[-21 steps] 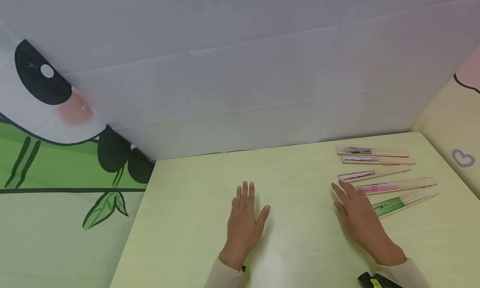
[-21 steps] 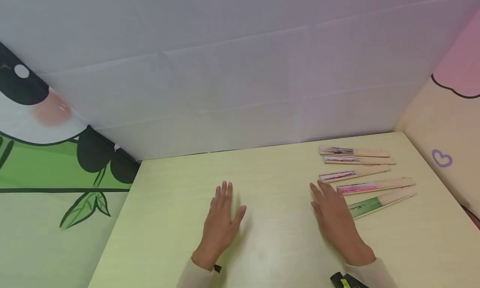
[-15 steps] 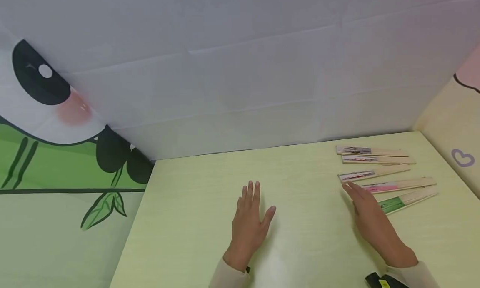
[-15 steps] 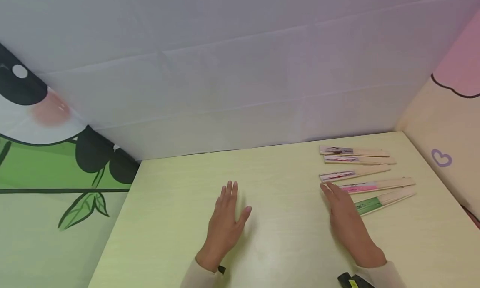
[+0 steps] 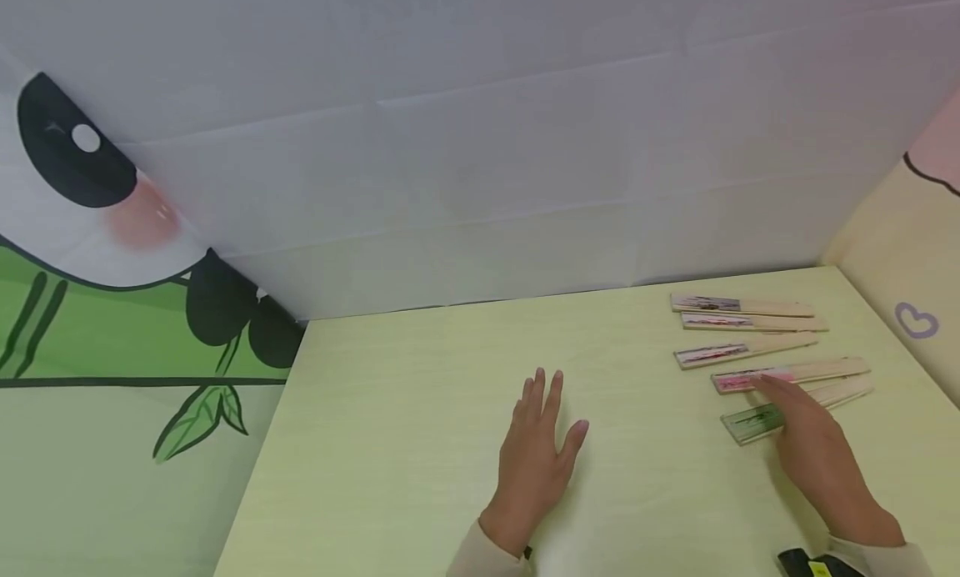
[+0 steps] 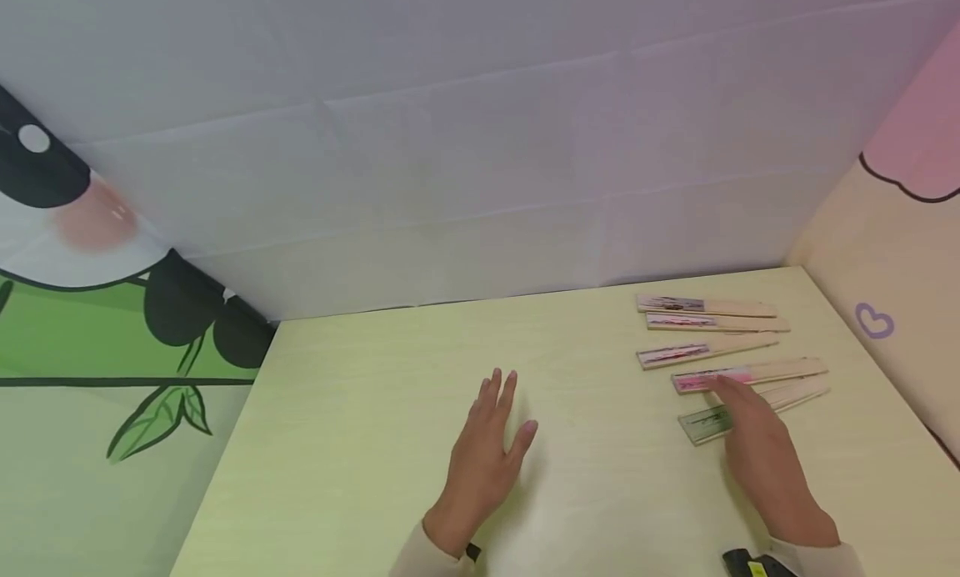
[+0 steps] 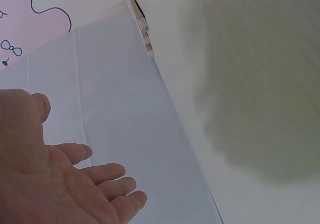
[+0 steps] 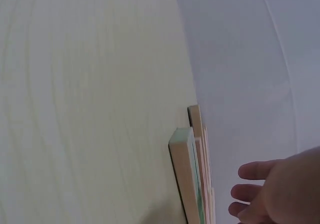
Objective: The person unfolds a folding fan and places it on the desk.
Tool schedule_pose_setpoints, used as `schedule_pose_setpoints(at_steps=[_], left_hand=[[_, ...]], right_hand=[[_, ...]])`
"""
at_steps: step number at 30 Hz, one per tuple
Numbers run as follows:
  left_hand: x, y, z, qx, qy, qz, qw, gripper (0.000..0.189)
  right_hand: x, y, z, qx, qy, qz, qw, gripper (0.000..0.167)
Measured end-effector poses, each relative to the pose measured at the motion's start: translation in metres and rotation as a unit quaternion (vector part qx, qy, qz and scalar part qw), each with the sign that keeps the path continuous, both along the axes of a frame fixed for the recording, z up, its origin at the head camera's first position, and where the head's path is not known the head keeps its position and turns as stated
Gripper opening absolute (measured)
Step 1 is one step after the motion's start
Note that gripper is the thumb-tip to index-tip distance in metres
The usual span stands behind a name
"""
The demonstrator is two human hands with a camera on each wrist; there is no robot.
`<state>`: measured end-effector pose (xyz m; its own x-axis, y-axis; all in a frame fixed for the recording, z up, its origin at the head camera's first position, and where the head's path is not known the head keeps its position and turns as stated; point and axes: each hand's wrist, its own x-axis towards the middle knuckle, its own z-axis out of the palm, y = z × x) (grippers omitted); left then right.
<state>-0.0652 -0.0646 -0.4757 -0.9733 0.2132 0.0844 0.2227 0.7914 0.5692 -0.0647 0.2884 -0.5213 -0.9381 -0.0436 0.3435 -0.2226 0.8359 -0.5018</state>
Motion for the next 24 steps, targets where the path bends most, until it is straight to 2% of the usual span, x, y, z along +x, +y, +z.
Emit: schedule_pose_setpoints(at_steps=[10, 16, 24], left_hand=[[0.005, 0.023, 0.003, 0.029, -0.003, -0.028, 0.9992, 0.064], [0.007, 0.037, 0.004, 0.028, -0.015, -0.043, 0.9985, 0.064], [0.013, 0.054, 0.005, 0.023, -0.023, -0.064, 0.9974, 0.061]], right_hand=[[0.003, 0.029, -0.001, 0.03, -0.005, -0.013, 0.9994, 0.053], [0.0, 0.043, -0.001, 0.045, -0.033, -0.011, 0.9984, 0.049], [-0.007, 0.057, -0.007, 0.063, -0.035, -0.018, 0.9972, 0.041]])
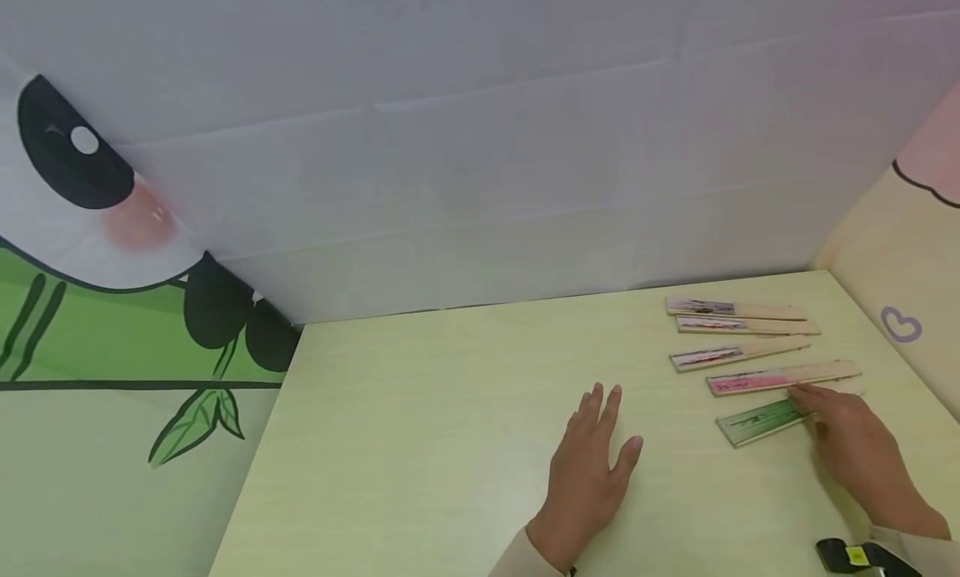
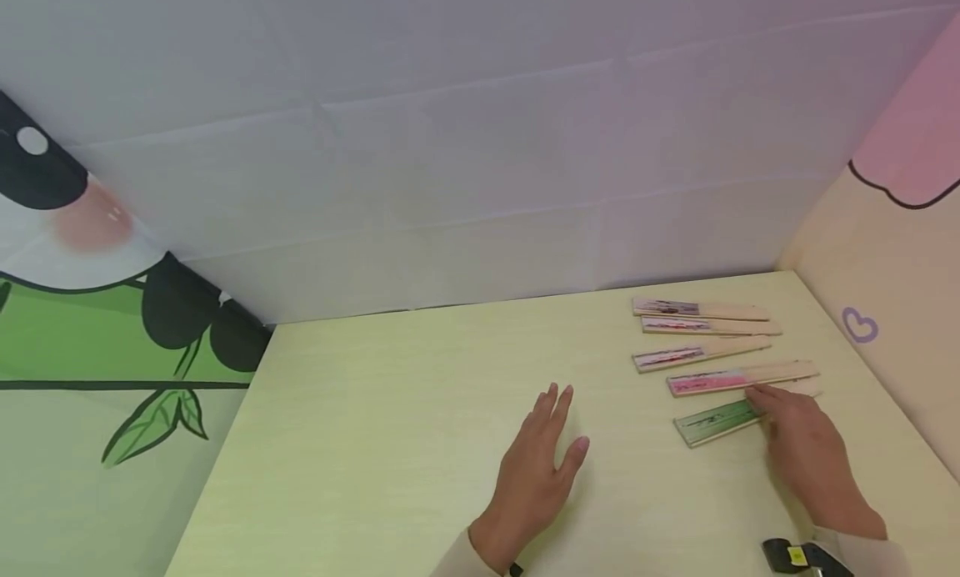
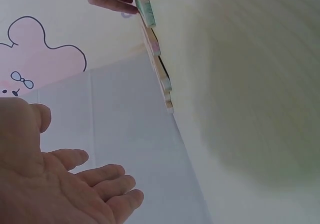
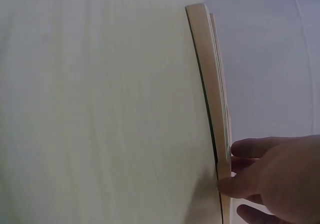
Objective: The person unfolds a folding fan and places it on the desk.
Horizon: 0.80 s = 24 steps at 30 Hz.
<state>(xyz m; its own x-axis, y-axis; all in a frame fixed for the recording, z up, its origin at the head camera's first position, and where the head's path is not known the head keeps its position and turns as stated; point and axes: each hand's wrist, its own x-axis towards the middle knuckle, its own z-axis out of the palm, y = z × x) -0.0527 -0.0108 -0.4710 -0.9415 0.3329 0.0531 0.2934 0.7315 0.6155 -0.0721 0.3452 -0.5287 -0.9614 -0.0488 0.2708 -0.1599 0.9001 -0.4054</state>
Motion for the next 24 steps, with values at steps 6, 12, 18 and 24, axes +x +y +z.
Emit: schedule_pose_setpoints(at_steps=[6, 12, 18, 24], left_hand=[[0.004, 0.011, -0.001, 0.023, -0.021, -0.015, 0.9994, 0.06], [0.008, 0.02, -0.003, 0.077, -0.042, -0.024, 0.9958, 0.06], [0.009, 0.027, -0.006, 0.152, -0.065, -0.026, 0.9859, 0.059], [0.006, 0.034, -0.009, 0.231, -0.094, -0.029, 0.968, 0.063]], right_hand=[[-0.004, 0.005, -0.002, 0.024, 0.011, 0.002, 0.9996, 0.033], [-0.007, 0.011, 0.001, 0.061, 0.054, 0.059, 0.9949, 0.034], [-0.008, 0.014, 0.008, 0.07, 0.018, 0.069, 0.995, 0.037], [-0.007, 0.014, 0.02, 0.003, -0.148, 0.03, 0.9885, 0.019]])
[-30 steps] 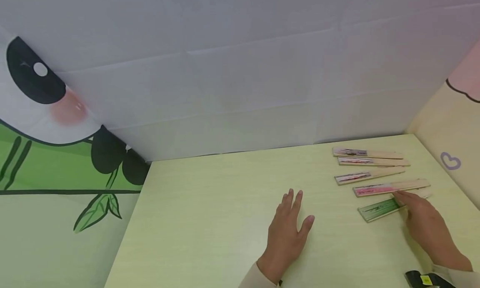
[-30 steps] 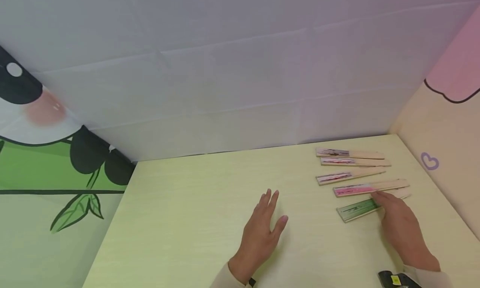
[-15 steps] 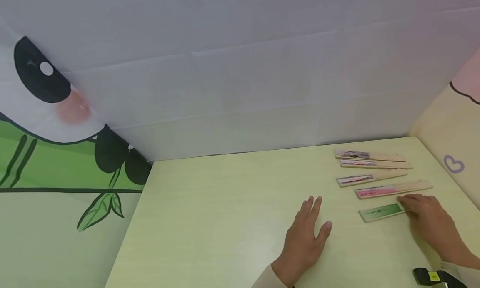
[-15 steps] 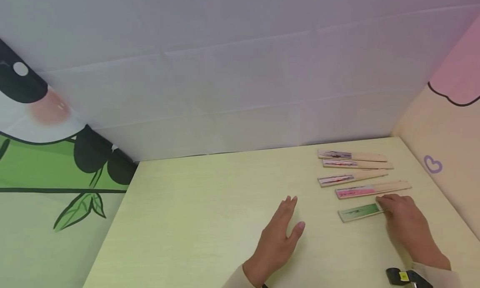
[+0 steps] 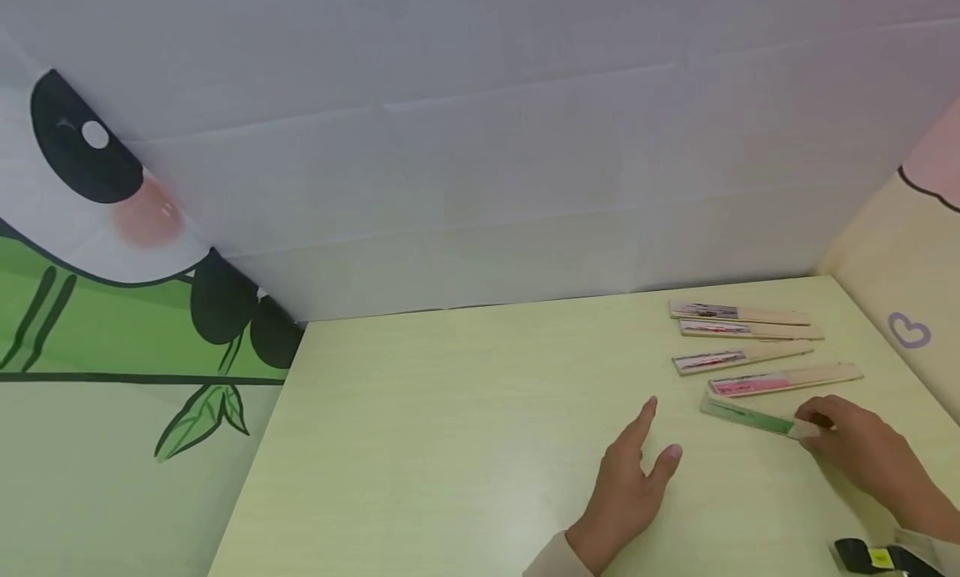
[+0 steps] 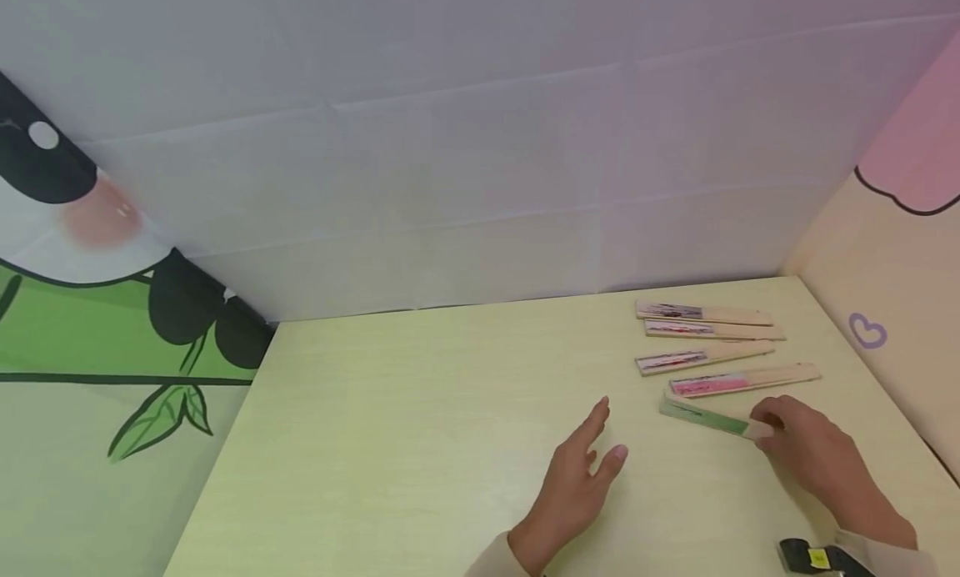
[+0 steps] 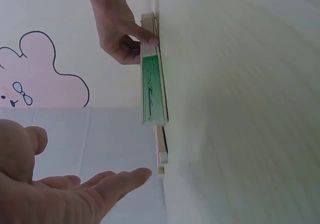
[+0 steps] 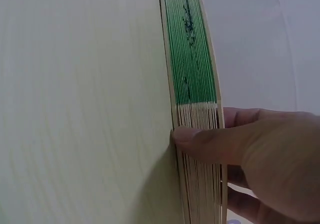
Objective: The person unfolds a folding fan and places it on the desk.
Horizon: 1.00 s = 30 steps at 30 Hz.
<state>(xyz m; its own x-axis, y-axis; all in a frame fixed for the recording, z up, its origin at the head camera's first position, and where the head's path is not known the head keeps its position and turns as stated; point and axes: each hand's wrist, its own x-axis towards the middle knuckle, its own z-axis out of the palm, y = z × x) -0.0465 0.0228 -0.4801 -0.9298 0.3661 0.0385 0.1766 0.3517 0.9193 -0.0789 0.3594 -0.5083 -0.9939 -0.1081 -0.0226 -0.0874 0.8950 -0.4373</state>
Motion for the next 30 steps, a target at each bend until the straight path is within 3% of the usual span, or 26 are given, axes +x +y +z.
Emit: schedule_pose_setpoints(at_steps=[2, 6, 11, 16, 20, 26, 30], left_hand=[[-0.001, 0.003, 0.0, 0.033, -0.019, -0.003, 0.9993, 0.062], [-0.001, 0.007, 0.0, 0.089, -0.065, 0.002, 0.9939, 0.062], [-0.003, 0.013, -0.001, 0.119, -0.096, 0.02, 0.988, 0.059], [-0.005, 0.019, -0.002, 0.166, -0.151, 0.055, 0.973, 0.056], [-0.005, 0.022, -0.003, 0.202, -0.173, 0.079, 0.9607, 0.053], [-0.002, 0.02, -0.002, 0.282, -0.19, 0.105, 0.9343, 0.033], [-0.001, 0.013, 0.001, 0.291, -0.185, 0.117, 0.9313, 0.022]], right_hand=[[0.002, -0.002, 0.002, -0.011, -0.019, -0.008, 0.9997, 0.015], [0.009, -0.012, 0.003, -0.03, -0.015, -0.008, 0.9994, 0.016], [0.02, -0.043, 0.01, -0.074, 0.033, -0.022, 0.9964, 0.021], [0.031, -0.088, 0.022, -0.142, 0.075, -0.049, 0.9857, 0.026], [0.038, -0.121, 0.032, -0.209, 0.049, -0.067, 0.9745, 0.031], [0.044, -0.156, 0.042, -0.292, 0.013, -0.075, 0.9533, 0.035], [0.045, -0.169, 0.044, -0.317, -0.008, -0.083, 0.9446, 0.037]])
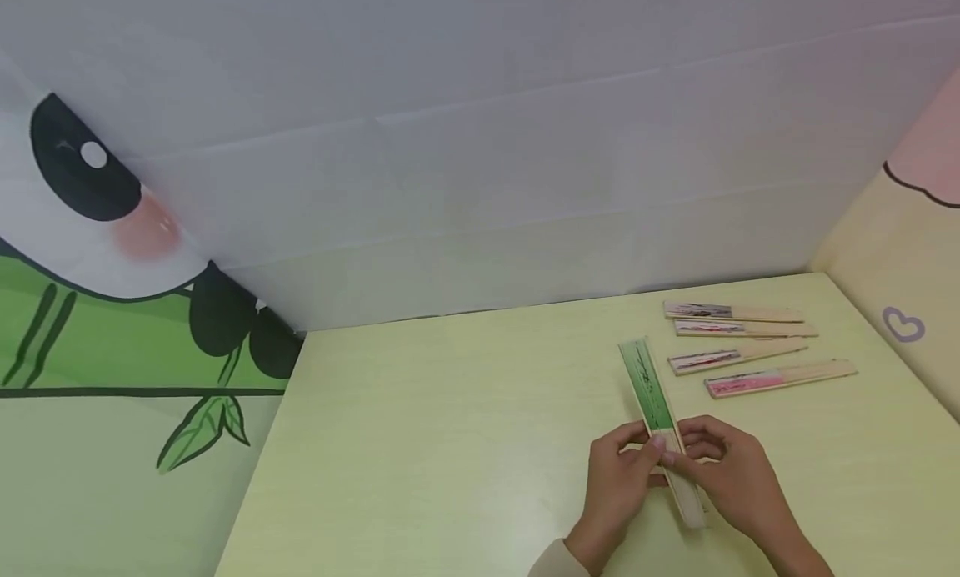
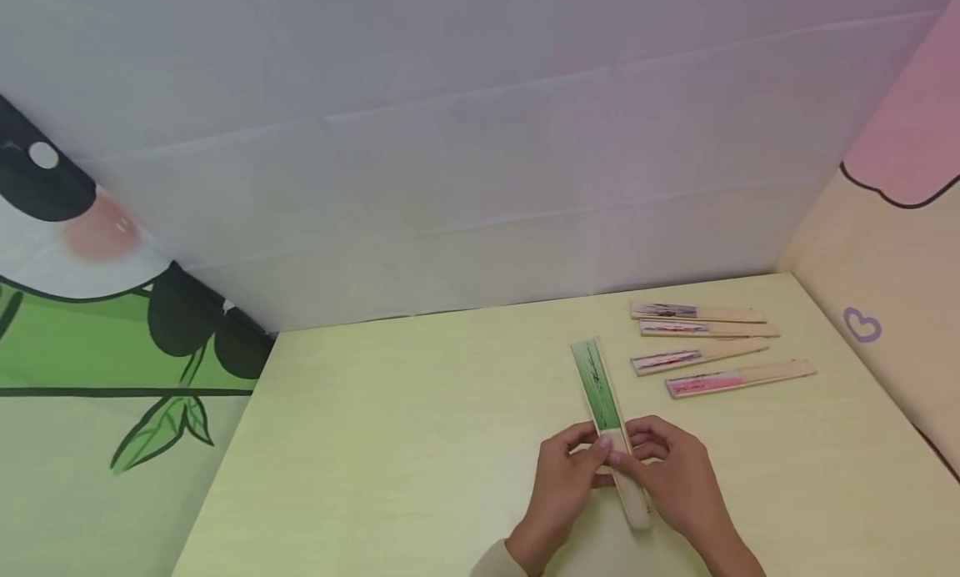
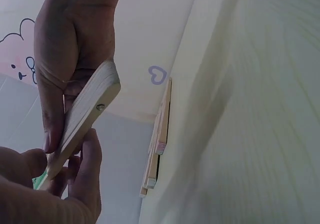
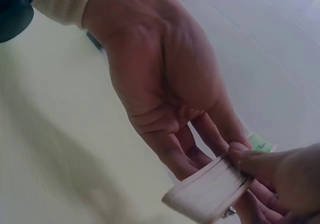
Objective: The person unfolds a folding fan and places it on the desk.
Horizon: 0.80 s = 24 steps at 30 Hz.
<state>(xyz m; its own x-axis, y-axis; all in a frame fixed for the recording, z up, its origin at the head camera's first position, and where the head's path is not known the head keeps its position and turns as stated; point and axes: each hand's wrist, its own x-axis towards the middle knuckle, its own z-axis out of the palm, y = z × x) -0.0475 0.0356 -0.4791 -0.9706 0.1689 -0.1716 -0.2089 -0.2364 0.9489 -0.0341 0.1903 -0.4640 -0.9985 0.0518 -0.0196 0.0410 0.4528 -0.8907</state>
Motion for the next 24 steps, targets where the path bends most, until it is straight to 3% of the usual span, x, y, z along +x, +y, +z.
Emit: schedule_pose_setpoints(at_steps=[5, 13, 19, 24], left_hand=[[-0.002, -0.012, -0.001, -0.017, -0.002, 0.001, 0.9999, 0.022], [-0.003, -0.028, 0.0, -0.033, 0.003, 0.0, 0.9995, 0.024], [-0.002, -0.034, -0.002, -0.025, 0.02, 0.024, 0.9992, 0.023], [-0.003, -0.036, -0.004, -0.018, 0.032, 0.053, 0.9979, 0.021]], right_hand=[[0.0, -0.011, 0.0, -0.017, -0.011, 0.011, 0.9997, 0.036], [-0.003, -0.019, -0.001, -0.124, -0.069, 0.035, 0.9893, 0.034], [-0.007, -0.023, -0.002, -0.185, -0.115, 0.003, 0.976, 0.039], [-0.01, -0.027, -0.002, -0.202, -0.12, -0.025, 0.9717, 0.046]])
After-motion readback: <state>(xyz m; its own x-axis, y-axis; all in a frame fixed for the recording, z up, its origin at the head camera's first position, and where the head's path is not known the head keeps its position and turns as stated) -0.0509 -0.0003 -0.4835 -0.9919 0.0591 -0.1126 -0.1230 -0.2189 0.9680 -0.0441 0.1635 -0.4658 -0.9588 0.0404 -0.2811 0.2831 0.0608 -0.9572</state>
